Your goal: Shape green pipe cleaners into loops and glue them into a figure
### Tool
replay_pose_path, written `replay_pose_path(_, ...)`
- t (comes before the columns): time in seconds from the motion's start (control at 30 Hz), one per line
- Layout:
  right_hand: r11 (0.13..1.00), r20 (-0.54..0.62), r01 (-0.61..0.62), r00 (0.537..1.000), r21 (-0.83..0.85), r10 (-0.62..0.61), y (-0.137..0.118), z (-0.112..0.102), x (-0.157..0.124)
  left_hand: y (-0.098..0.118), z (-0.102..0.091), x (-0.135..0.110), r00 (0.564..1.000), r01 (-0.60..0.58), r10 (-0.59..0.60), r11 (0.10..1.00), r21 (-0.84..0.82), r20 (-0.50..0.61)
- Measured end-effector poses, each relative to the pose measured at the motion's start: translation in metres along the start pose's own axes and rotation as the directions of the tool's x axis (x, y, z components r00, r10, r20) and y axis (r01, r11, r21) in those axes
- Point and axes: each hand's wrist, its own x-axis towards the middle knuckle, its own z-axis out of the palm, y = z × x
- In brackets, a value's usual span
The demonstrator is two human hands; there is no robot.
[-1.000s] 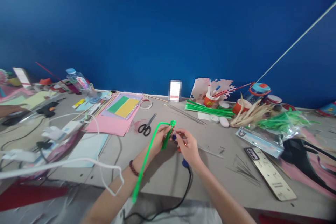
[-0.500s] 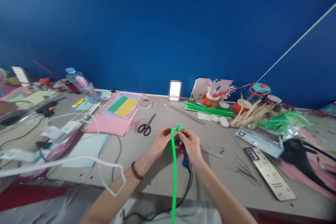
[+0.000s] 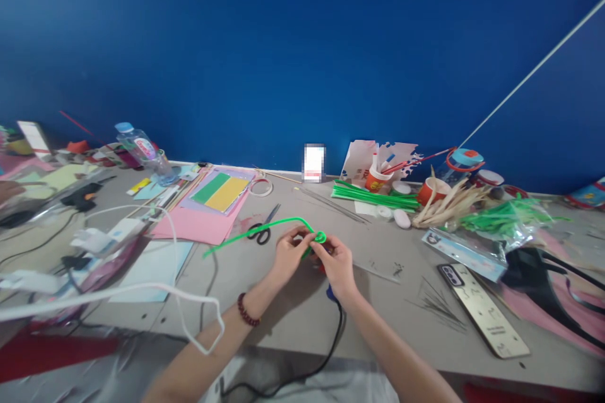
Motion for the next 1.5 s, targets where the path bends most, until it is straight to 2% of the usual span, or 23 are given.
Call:
replay_pose_path(0.1, 0.999, -0.005, 0.016, 1.000, 0.038, -0.016, 0.001, 0.000, 0.000, -0.002, 0.002, -0.003, 0.996, 0.089, -0.089, 0.996, -0.028, 0.003)
replay_pose_path(0.2, 0.997, -0.009, -0.041, 0.999, 0.064, 0.042, 0.004, 0.000, 0.001, -0.001, 0.003, -0.005, 0.994, 0.108, -0.109, 0.990, -0.088, -0.005)
replay_pose_path(0.27, 0.993, -0.021, -0.066, 0.997, 0.099, 0.068, 0.007, -0.001, 0.003, -0.001, 0.002, -0.006, 0.998, 0.068, -0.069, 0.991, -0.112, -0.002)
replay_pose_path(0.37, 0.987, -0.057, -0.034, 0.997, 0.159, 0.043, 0.008, -0.001, 0.005, -0.002, 0.000, -0.006, 0.999, -0.040, 0.041, 0.998, -0.043, 0.012)
replay_pose_path(0.43, 0.984, -0.078, -0.025, 0.996, 0.175, 0.039, 0.007, -0.001, 0.007, -0.004, 0.000, -0.006, 0.998, -0.059, 0.059, 0.998, 0.001, 0.026)
replay_pose_path(0.57, 0.977, -0.059, -0.059, 0.996, 0.205, 0.072, 0.001, -0.002, 0.007, -0.007, 0.001, -0.005, 1.000, -0.008, 0.009, 1.000, -0.024, 0.029)
replay_pose_path(0.77, 0.944, -0.016, -0.094, 0.994, 0.315, 0.105, 0.000, -0.003, 0.008, -0.010, 0.003, -0.003, 0.996, 0.077, -0.069, 0.979, -0.189, 0.051)
replay_pose_path(0.9, 0.903, 0.070, -0.173, 0.985, 0.393, 0.159, -0.004, -0.003, 0.008, -0.013, 0.006, -0.001, 0.984, 0.177, -0.169, 0.909, -0.377, 0.053)
replay_pose_path(1.0, 0.875, 0.123, -0.229, 0.973, 0.426, 0.195, -0.008, -0.003, 0.008, -0.012, 0.007, 0.000, 0.957, 0.290, -0.266, 0.838, -0.462, 0.118)
replay_pose_path(1.1, 0.868, 0.211, -0.266, 0.958, 0.419, 0.192, -0.009, -0.005, 0.008, -0.010, 0.005, 0.001, 0.929, 0.369, -0.320, 0.832, -0.415, 0.184)
replay_pose_path(1.17, 0.863, 0.261, -0.278, 0.949, 0.422, 0.178, -0.008, -0.006, 0.007, -0.010, 0.004, 0.002, 0.926, 0.374, -0.324, 0.862, -0.343, 0.194)
replay_pose_path(1.3, 0.839, 0.309, -0.288, 0.939, 0.461, 0.153, -0.006, -0.006, 0.006, -0.011, 0.001, 0.003, 0.938, 0.331, -0.296, 0.919, -0.212, 0.181)
replay_pose_path(1.5, 0.863, 0.335, -0.254, 0.936, 0.436, 0.106, -0.003, -0.007, 0.005, -0.006, 0.000, 0.002, 0.978, 0.188, -0.169, 0.968, -0.168, 0.124)
